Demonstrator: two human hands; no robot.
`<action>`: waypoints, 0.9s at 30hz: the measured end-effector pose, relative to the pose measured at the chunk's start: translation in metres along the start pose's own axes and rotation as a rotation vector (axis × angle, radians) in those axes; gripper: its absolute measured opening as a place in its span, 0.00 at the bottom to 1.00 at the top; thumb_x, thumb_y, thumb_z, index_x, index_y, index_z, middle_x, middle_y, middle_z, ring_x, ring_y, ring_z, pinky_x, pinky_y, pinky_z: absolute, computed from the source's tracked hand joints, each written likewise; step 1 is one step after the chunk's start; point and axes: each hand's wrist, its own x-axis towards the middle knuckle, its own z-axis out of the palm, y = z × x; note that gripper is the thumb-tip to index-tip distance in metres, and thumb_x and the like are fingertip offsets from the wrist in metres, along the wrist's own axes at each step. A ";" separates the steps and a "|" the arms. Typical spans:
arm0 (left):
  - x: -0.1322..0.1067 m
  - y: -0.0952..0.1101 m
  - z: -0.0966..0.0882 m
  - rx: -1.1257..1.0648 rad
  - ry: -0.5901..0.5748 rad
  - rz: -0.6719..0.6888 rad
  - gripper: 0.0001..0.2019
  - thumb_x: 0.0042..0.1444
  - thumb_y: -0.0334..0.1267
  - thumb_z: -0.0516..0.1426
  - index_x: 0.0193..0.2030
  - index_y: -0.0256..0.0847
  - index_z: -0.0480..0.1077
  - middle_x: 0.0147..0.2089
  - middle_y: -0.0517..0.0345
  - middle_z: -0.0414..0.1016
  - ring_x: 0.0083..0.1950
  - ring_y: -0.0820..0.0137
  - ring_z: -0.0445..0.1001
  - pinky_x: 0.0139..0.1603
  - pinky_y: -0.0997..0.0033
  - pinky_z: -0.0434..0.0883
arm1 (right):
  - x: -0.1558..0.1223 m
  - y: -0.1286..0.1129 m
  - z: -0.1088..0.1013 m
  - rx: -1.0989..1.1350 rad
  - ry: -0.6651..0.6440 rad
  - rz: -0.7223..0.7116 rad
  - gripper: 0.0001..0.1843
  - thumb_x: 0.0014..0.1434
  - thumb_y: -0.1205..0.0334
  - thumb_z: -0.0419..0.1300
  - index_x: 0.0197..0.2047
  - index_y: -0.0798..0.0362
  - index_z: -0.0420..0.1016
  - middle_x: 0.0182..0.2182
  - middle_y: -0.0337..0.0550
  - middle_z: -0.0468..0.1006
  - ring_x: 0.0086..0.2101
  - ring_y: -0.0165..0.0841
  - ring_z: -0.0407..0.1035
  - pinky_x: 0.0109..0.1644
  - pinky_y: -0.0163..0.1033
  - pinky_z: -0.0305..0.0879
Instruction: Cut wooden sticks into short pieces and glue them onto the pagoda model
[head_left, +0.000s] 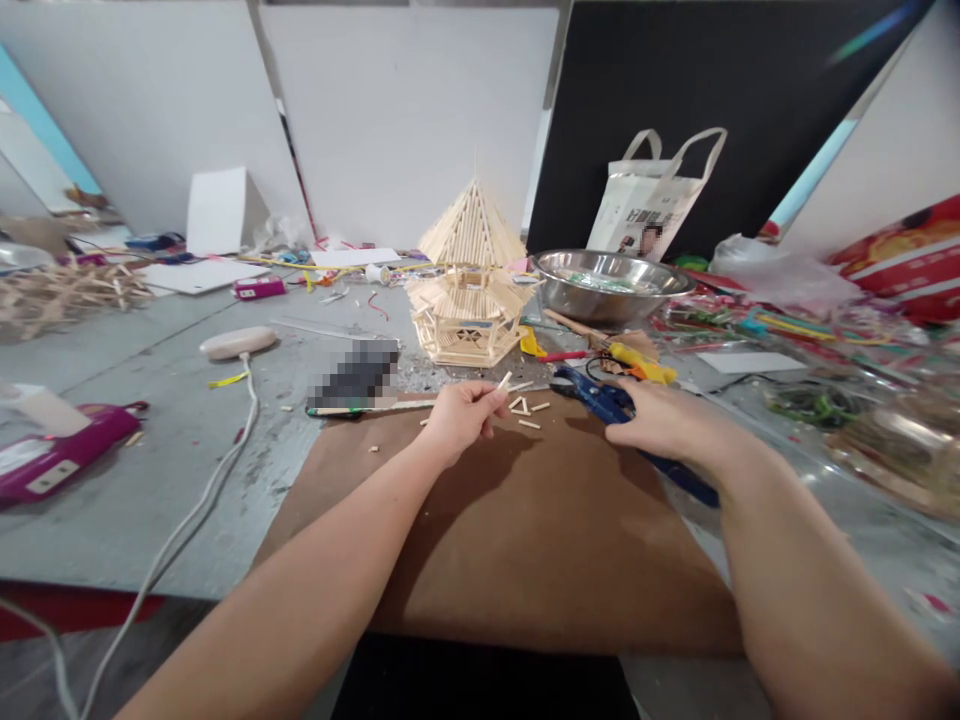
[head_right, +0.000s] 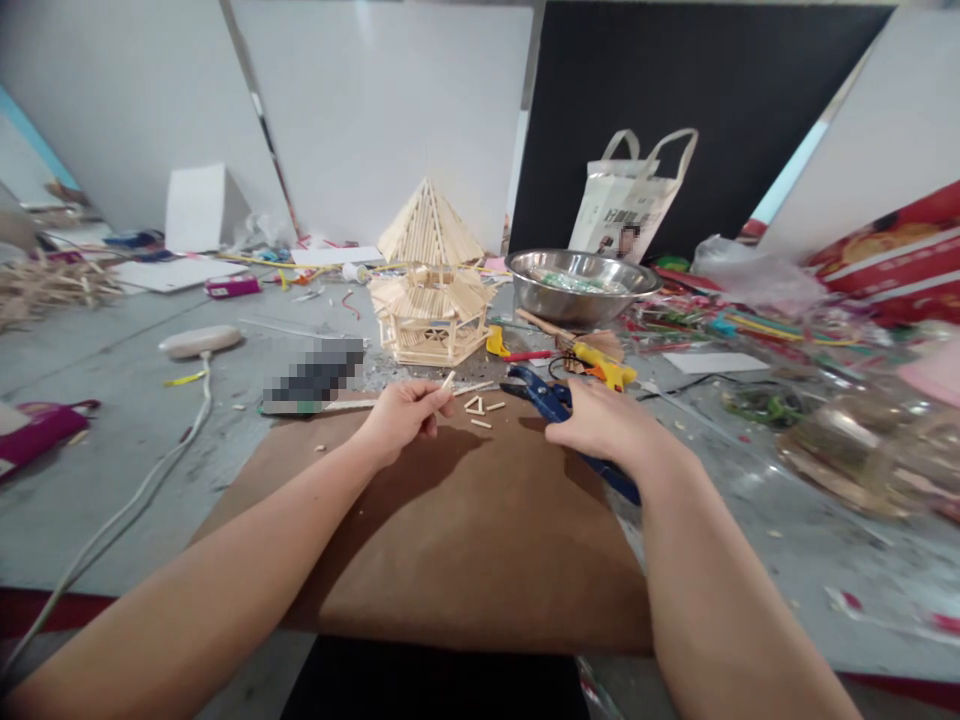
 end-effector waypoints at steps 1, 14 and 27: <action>0.000 0.000 0.000 0.000 -0.007 0.001 0.15 0.49 0.46 0.51 0.26 0.34 0.66 0.24 0.60 0.69 0.15 0.84 0.59 0.15 0.83 0.55 | -0.001 -0.004 -0.005 -0.007 0.007 0.006 0.26 0.38 0.56 0.56 0.44 0.53 0.67 0.36 0.48 0.73 0.32 0.39 0.68 0.28 0.37 0.57; -0.004 0.003 0.002 -0.037 -0.111 0.064 0.16 0.50 0.47 0.49 0.29 0.34 0.67 0.26 0.59 0.70 0.16 0.84 0.60 0.16 0.83 0.57 | -0.009 -0.049 0.004 0.018 0.241 -0.147 0.25 0.42 0.64 0.52 0.47 0.53 0.64 0.40 0.47 0.72 0.38 0.39 0.65 0.36 0.38 0.58; -0.007 0.005 0.002 -0.029 -0.190 0.093 0.13 0.49 0.44 0.51 0.26 0.34 0.66 0.25 0.59 0.71 0.15 0.83 0.60 0.16 0.82 0.56 | -0.013 -0.055 0.005 0.073 0.135 -0.265 0.19 0.41 0.65 0.52 0.40 0.52 0.68 0.34 0.44 0.74 0.35 0.36 0.66 0.35 0.34 0.57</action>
